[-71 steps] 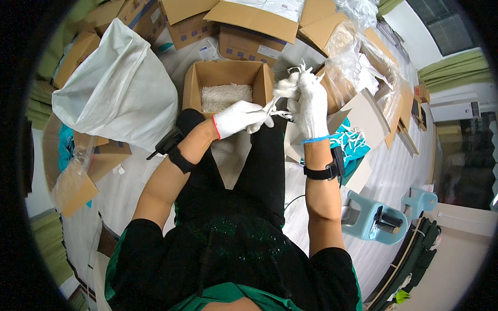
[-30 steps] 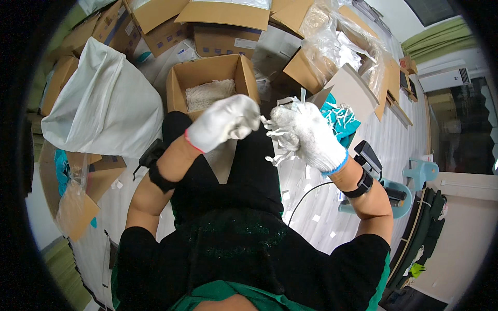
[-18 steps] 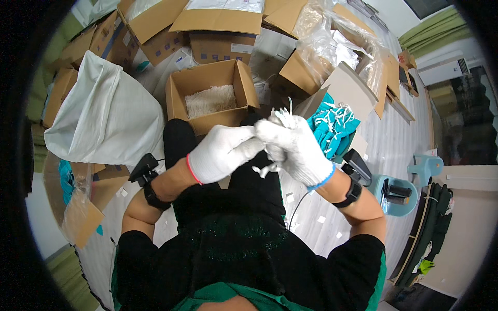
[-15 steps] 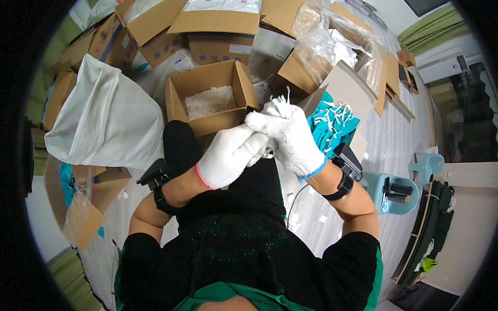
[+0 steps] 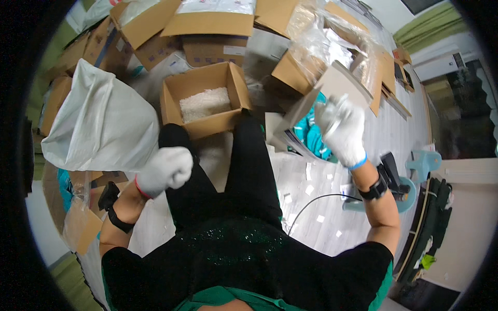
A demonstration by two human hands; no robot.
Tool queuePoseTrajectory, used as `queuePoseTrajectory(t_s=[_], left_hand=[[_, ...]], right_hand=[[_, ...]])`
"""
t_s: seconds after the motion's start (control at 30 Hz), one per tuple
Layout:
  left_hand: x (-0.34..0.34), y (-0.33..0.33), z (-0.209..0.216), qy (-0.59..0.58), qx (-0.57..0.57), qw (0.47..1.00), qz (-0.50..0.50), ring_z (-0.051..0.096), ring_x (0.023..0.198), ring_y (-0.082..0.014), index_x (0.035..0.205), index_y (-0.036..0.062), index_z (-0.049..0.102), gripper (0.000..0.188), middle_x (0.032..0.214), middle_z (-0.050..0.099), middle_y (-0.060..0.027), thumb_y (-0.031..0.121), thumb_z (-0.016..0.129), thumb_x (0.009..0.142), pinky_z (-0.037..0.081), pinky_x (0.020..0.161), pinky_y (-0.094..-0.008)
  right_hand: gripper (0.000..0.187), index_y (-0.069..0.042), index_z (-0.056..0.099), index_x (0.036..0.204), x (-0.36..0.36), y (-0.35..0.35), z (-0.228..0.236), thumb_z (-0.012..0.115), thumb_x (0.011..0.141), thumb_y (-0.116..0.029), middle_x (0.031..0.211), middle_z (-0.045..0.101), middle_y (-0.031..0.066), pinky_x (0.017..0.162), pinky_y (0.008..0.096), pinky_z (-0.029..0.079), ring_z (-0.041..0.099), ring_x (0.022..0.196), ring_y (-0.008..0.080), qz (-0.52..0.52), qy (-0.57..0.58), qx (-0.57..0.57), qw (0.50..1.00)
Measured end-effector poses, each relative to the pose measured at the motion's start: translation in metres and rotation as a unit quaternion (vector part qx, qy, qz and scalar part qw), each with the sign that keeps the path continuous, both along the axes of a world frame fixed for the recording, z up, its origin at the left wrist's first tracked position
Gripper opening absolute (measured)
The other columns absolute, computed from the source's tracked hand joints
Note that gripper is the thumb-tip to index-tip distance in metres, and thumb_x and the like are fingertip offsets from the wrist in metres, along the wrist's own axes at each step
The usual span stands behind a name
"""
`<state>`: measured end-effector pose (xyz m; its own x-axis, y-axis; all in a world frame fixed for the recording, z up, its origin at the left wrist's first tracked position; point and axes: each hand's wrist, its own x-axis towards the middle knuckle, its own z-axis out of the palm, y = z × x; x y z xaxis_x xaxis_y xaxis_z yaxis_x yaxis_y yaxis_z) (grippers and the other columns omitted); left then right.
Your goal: Sort face masks and place them into a box filled with protective packing material.
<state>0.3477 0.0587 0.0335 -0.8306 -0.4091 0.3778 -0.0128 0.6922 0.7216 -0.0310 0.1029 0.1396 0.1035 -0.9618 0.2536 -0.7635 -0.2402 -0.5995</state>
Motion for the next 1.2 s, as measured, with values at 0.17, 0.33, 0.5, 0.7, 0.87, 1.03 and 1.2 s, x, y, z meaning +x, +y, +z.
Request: queuePoseTrajectory(t_s=[0.17, 0.33, 0.5, 0.7, 0.87, 1.03, 1.2], left_hand=[[-0.05, -0.004, -0.018, 0.202, 0.72, 0.663, 0.039, 0.043, 0.057, -0.0077, 0.095, 0.0053, 0.059, 0.018, 0.082, 0.053, 0.0004, 0.018, 0.048, 0.1, 0.036, 0.053, -0.0208], [-0.145, -0.013, -0.036, 0.182, 0.597, 0.779, 0.063, 0.041, 0.059, -0.0037, 0.106, 0.0005, 0.065, 0.031, 0.078, 0.055, 0.0018, 0.029, 0.052, 0.101, 0.032, 0.052, -0.0186], [-0.159, 0.001, -0.026, 0.125, 0.583, 0.803, -0.015, 0.036, 0.056, -0.003, 0.096, -0.0005, 0.068, 0.059, 0.068, 0.052, 0.0032, 0.053, 0.042, 0.101, 0.027, 0.05, -0.0197], [-0.148, 0.012, -0.014, 0.043, 0.503, 0.856, -0.109, 0.037, 0.057, -0.0048, 0.083, 0.0033, 0.063, 0.051, 0.07, 0.051, 0.0012, 0.047, 0.044, 0.102, 0.032, 0.053, -0.0213], [-0.138, 0.008, -0.014, 0.005, 0.541, 0.826, -0.158, 0.037, 0.057, -0.0046, 0.087, 0.0041, 0.056, 0.033, 0.071, 0.045, 0.0023, 0.033, 0.052, 0.101, 0.03, 0.05, -0.0205], [-0.138, 0.011, -0.006, 0.09, 0.576, 0.799, -0.146, 0.036, 0.054, -0.004, 0.091, 0.004, 0.056, 0.025, 0.068, 0.043, 0.003, 0.026, 0.052, 0.101, 0.027, 0.047, -0.0205], [-0.173, 0.023, 0.0, 0.205, 0.569, 0.793, 0.076, 0.035, 0.052, -0.0039, 0.092, 0.003, 0.058, 0.017, 0.065, 0.044, 0.0034, 0.018, 0.053, 0.1, 0.027, 0.047, -0.0211]], right_hand=[[0.022, -0.009, 0.055, 0.079, 0.037, -0.02, -0.002, 0.062, 0.093, -0.024, 0.054, 0.037, -0.0045, 0.039, 0.0234, 0.026, 0.034, 0.041, 0.0087, -0.137, -0.618, 0.226, 0.74], [0.026, -0.011, 0.051, 0.074, 0.065, -0.029, -0.014, 0.061, 0.094, -0.025, 0.053, 0.036, -0.0047, 0.037, 0.0244, 0.025, 0.032, 0.04, 0.0074, -0.069, -0.706, 0.277, 0.648], [0.024, -0.013, 0.05, 0.074, 0.077, -0.029, -0.01, 0.06, 0.094, -0.023, 0.053, 0.037, -0.0039, 0.037, 0.0248, 0.025, 0.032, 0.04, 0.009, -0.09, -0.68, 0.263, 0.678], [0.032, -0.016, 0.043, 0.069, 0.075, -0.03, -0.015, 0.055, 0.097, -0.028, 0.055, 0.027, -0.0077, 0.039, 0.0235, 0.019, 0.023, 0.042, 0.0058, -0.127, -0.657, 0.262, 0.696], [0.035, -0.017, 0.042, 0.066, 0.065, -0.032, -0.023, 0.056, 0.096, -0.029, 0.053, 0.027, -0.0072, 0.04, 0.0242, 0.02, 0.023, 0.042, 0.0072, -0.151, -0.645, 0.251, 0.706], [0.028, -0.018, 0.043, 0.073, 0.058, -0.029, -0.025, 0.06, 0.094, -0.027, 0.053, 0.033, -0.0054, 0.041, 0.0245, 0.022, 0.028, 0.043, 0.0079, -0.131, -0.681, 0.228, 0.683], [0.031, -0.015, 0.046, 0.071, 0.062, -0.031, -0.033, 0.056, 0.096, -0.029, 0.052, 0.025, -0.0062, 0.042, 0.0257, 0.018, 0.022, 0.043, 0.0082, -0.141, -0.713, 0.145, 0.671]])
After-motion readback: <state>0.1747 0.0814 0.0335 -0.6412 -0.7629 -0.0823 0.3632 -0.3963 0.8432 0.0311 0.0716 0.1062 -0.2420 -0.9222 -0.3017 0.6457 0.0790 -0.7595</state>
